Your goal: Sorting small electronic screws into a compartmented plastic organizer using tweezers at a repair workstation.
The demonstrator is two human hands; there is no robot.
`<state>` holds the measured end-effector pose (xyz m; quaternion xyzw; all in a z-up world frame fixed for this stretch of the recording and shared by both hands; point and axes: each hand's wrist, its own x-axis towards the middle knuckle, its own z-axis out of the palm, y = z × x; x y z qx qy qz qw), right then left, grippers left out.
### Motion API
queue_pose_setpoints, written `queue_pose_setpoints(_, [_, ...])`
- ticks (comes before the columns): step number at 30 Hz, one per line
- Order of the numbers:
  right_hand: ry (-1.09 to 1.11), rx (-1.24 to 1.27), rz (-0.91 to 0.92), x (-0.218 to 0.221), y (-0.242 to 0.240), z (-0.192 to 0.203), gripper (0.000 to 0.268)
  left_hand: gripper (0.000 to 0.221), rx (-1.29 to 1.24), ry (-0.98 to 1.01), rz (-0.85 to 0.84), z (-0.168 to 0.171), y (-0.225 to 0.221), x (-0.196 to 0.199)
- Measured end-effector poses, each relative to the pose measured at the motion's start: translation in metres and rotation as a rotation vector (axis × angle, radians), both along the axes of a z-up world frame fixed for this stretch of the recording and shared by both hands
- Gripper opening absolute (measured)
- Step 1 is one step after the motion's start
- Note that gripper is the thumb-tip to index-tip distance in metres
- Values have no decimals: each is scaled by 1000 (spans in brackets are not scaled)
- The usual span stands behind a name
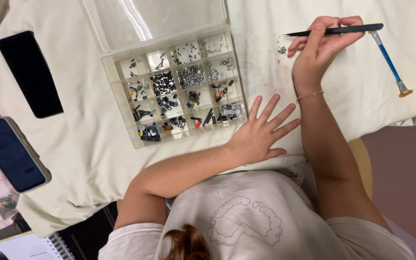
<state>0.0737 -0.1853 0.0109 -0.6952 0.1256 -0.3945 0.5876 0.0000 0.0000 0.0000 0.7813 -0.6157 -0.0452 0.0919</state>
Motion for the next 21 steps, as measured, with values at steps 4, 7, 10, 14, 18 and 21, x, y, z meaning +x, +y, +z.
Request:
queue_pose_setpoints(4, [61, -27, -49, 0, -2, -5, 22, 91, -22, -6, 7, 0, 0, -1])
queue_pose_setpoints(7, [88, -2, -24, 0, -2, -6, 20, 89, -14, -11, 10, -1, -1, -1])
queue_pose_setpoints(10, [103, 11, -24, 1, 0, -5, 20, 88, -27, 5, 15, -2, -1, -1])
queue_pose_setpoints(14, [94, 20, -27, -1, -2, -14, 22, 88, -57, 14, 14, -3, 0, -2])
queue_pose_setpoints(18, [101, -3, -19, -2, -5, -23, 31, 88, -49, 14, 13, -4, 0, -2])
queue_pose_setpoints(21, [88, -79, 9, -1, -4, -17, 31, 88, -64, 24, 15, -4, 0, -1])
